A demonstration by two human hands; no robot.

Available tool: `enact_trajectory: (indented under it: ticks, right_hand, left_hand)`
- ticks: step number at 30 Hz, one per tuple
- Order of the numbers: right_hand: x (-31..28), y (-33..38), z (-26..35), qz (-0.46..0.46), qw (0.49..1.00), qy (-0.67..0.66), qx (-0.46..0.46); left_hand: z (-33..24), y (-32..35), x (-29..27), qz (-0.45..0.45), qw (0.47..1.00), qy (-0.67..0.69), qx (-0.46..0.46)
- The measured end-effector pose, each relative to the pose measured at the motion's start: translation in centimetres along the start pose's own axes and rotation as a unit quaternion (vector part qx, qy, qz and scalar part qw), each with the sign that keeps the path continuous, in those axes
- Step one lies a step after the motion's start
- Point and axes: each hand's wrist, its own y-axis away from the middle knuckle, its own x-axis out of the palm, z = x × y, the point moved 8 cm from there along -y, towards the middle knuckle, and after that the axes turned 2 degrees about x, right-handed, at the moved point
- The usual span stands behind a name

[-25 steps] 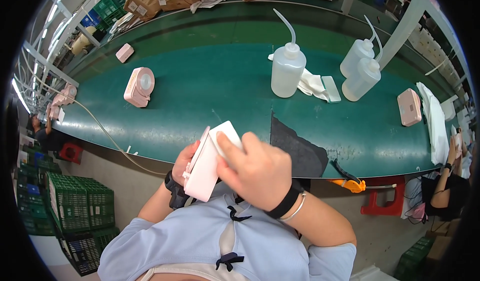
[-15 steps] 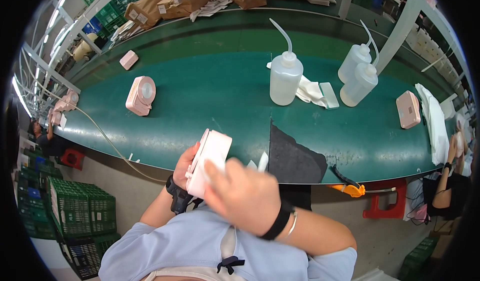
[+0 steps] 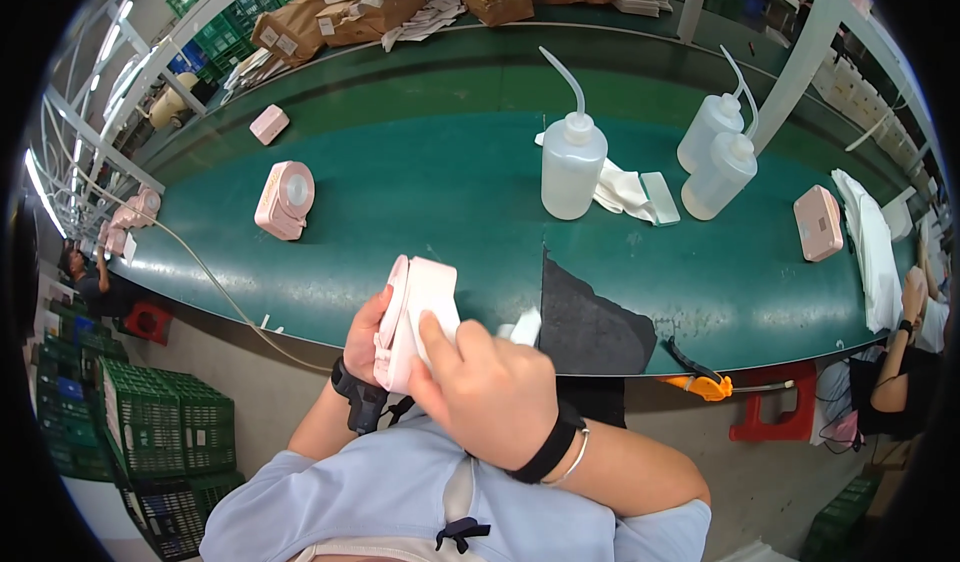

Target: The person cleans several pink electronic devices by wiping their front, back, and sides with a cloth, occasionally using an air duster. They handle the devices one at a time, turning them over to reach different surfaces before placing them back on the table.

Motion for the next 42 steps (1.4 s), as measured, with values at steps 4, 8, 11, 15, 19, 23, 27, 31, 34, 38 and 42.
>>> enact_trajectory:
  ticks: [4, 8, 11, 15, 19, 23, 27, 31, 34, 38, 42]
  right_hand:
    - [0.0, -0.1, -0.3, 0.003, 1.0, 0.004, 0.014]
    - [0.3, -0.5, -0.5, -0.004, 1.0, -0.003, 0.016]
    - [0.4, -0.4, -0.2, 0.005, 1.0, -0.015, 0.017]
    - [0.4, -0.8, -1.0, 0.015, 1.0, -0.017, 0.02]
    - [1.7, -2.9, -7.5, 0.058, 0.992, 0.005, 0.111]
    - [3.5, -1.4, -13.9, 0.059, 0.983, 0.029, 0.169]
    - [2.0, 0.0, -13.2, -0.027, 0.991, -0.017, 0.132]
    - [2.3, 0.1, -8.7, 0.115, 0.872, -0.465, 0.1]
    - [3.2, -0.1, -3.9, 0.121, 0.841, -0.528, -0.005]
    - [3.1, 0.0, -2.1, 0.01, 0.927, -0.361, -0.101]
    - [5.5, 0.0, -4.3, 0.05, 0.892, -0.448, 0.036]
  left_hand:
    - [-1.0, 0.5, 0.3, -0.021, 0.995, -0.087, 0.047]
    - [-1.3, 0.3, -1.1, -0.032, 0.998, -0.049, 0.022]
    - [-1.4, 0.3, -0.4, -0.032, 0.996, -0.076, 0.042]
    - [-1.6, 0.3, -0.6, -0.036, 0.995, -0.082, 0.042]
    - [-0.6, 0.9, -0.3, 0.016, 0.995, -0.089, 0.037]
    - [0.6, 0.5, -1.1, 0.042, 0.999, -0.034, 0.004]
    - [1.4, 0.6, -1.9, 0.025, 0.999, 0.012, -0.027]
    - [2.1, 0.8, -2.3, 0.012, 0.999, 0.014, -0.048]
    - [2.8, 0.6, -2.4, 0.019, 0.997, 0.022, -0.068]
    - [3.6, 0.9, -2.5, 0.047, 0.994, 0.044, -0.087]
    - [4.3, 1.5, -2.2, 0.059, 0.992, 0.036, -0.108]
